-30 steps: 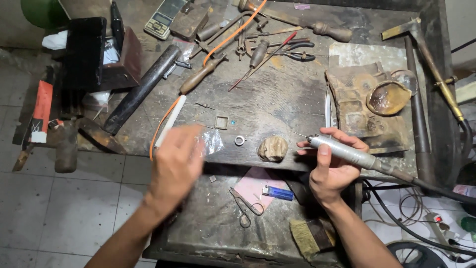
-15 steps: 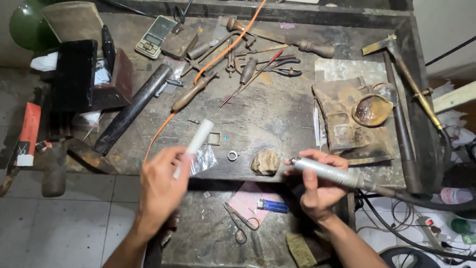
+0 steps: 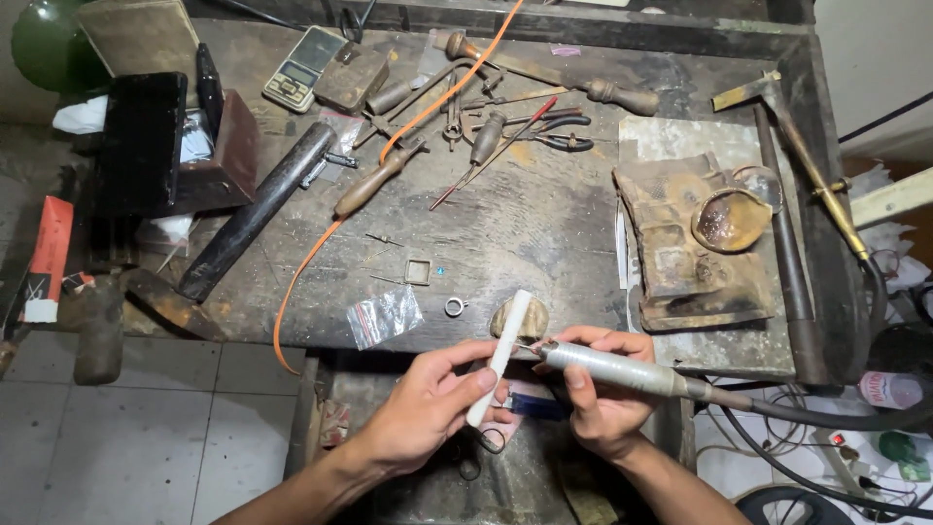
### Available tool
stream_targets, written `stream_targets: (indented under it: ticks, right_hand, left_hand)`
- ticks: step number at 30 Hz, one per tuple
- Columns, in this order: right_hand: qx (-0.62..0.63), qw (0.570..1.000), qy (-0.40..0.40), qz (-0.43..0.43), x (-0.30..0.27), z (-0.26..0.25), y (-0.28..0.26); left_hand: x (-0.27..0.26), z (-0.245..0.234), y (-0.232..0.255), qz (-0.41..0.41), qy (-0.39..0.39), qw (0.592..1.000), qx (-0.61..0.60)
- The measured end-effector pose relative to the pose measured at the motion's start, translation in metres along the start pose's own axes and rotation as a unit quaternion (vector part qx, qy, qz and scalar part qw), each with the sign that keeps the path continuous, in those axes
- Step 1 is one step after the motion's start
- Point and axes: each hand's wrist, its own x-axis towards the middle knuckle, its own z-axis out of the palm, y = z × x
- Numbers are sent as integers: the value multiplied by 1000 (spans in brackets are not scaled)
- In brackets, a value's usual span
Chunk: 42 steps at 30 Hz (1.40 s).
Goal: Polishing a small metal ring using a handheld rotary tool at a jeweler's workbench.
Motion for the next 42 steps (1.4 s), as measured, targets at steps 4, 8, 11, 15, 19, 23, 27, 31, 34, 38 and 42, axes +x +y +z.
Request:
stream_targets:
  ticks: [4,8,11,15,19,23,27,31,34,38,42]
  right_hand:
    - [1,1000,-6,-1,1,0,-1]
    - [-10,1000,-14,2,0,1,-3]
    - [-12,999,-39,3,1,3,-4]
    - [-43,998,-38,-4,-1,-1,0]
    - [-43,998,-36,-10,0,0,-1]
    - [-48,998,-34,6,-3,-2,3]
    - [-45,998,-43,2,-3,-3,4]
    - [-28,999,-42,-1,-1,-1,4]
    - [-32,998,-45,18,-4,-3,4]
    - [-30,999,-42,7,-2,-3,6]
    - [-40,999,-33,-8,-1,-1,5]
  left_hand:
    - [0,0,-6,0,-18,1000,-19]
    - [-1,1,-1,1,-1,1000,-22]
    - [-2,1,1,3,-4,1000,-12]
    - [-1,1,-2,27,-5,999,-17]
    - [-1,1,0,27,-8,999,-19]
    - [-4,3,6,27,-7,1000,-4]
    - [-4,3,7,32,-13,999,-4]
    - [-3,-1,1,44,-16,999,0]
    - [-2,-3,-1,48,-9,999,4]
    - [-2,-2,1,55,-11,998,-1]
    - [-4,-10,6,81,7,990,116]
